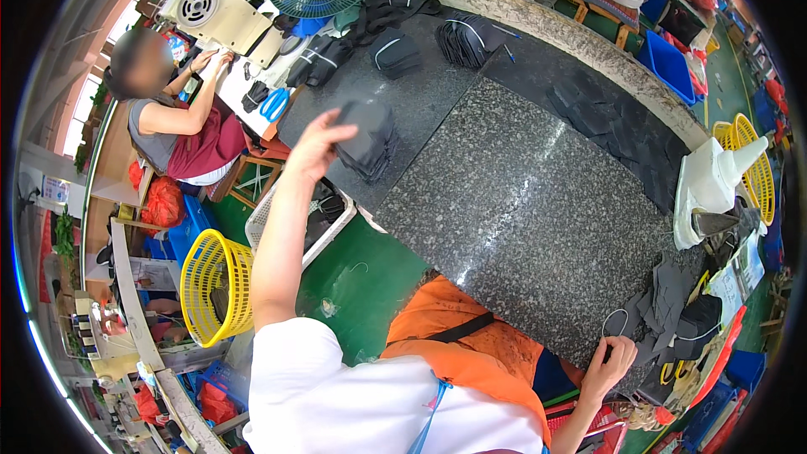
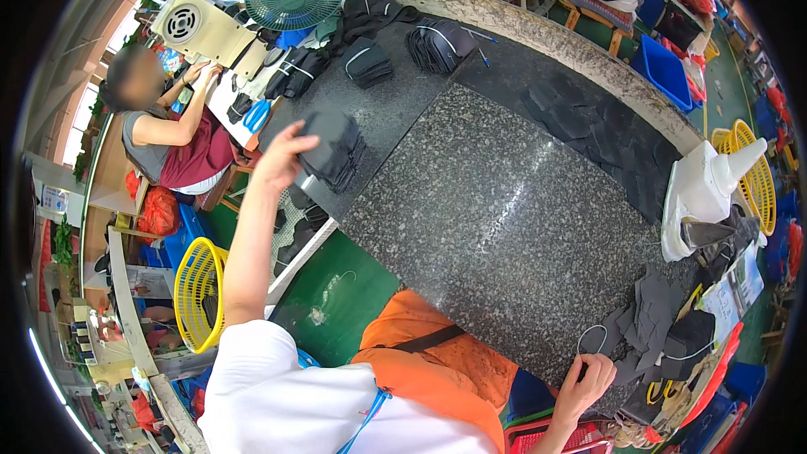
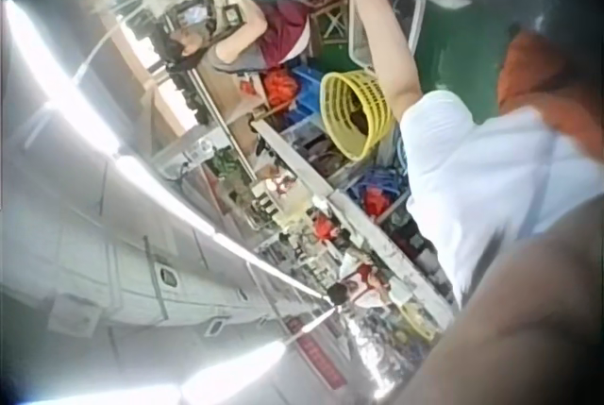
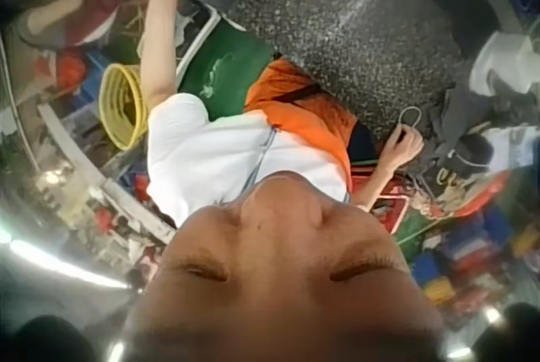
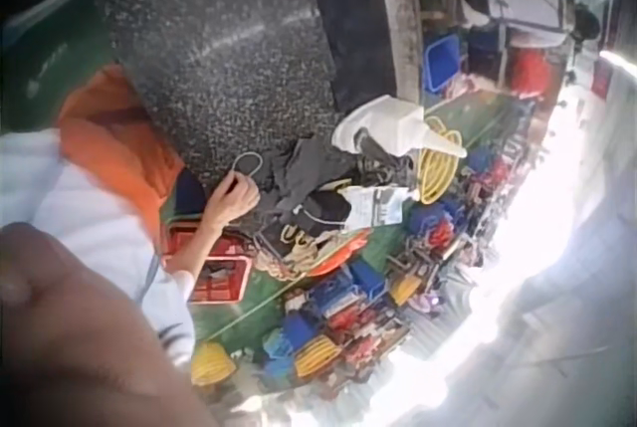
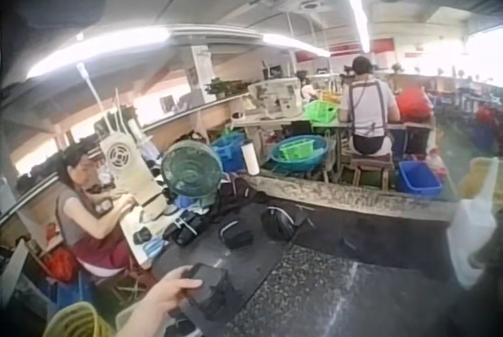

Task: Sorting and stacking small black fabric or leather shoe components on a workbench in a factory setting.

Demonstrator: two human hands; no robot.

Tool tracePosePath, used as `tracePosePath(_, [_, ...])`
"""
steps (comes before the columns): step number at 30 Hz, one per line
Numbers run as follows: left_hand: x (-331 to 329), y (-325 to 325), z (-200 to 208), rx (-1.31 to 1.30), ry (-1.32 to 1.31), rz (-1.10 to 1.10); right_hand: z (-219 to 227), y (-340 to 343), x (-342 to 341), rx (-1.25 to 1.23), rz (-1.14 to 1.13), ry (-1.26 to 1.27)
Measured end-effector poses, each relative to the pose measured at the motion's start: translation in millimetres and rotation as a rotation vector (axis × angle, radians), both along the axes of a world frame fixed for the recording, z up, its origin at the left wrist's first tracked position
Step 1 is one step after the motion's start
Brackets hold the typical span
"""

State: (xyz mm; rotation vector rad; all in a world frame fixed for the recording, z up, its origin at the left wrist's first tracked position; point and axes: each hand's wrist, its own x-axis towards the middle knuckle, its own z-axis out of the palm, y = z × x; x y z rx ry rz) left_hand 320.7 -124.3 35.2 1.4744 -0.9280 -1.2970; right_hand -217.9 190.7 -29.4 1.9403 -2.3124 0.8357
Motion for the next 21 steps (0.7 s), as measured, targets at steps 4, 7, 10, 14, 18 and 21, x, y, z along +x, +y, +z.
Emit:
tracePosePath(4, [-26,-20,-19,0.108,-0.283,-0.085,8,-3,-19,0.006,-0.034,0.014])
tracePosePath(7, [-18,-18,-17,-0.057,-0.329,-0.044,25,-13,-19,0.087,0.005,-0.028])
tracePosePath(10, [-43,-34,-1,-0.586,-1.131,-0.024,43,-26,-18,0.17,-0.031,-0.024])
tracePosePath(14, [-244,-54,42,-0.938,-1.089,-0.596,77,-64,-40,0.162,0.191,0.067])
tracePosePath(18, [-404,-86,-17,-0.963,-1.261,-0.895,88,-181,-72,0.032,0.231,0.452])
tracePosePath(21, [-459,-107,-50,-0.898,-1.217,-0.888,56,-270,-89,0.505,0.051,0.553])
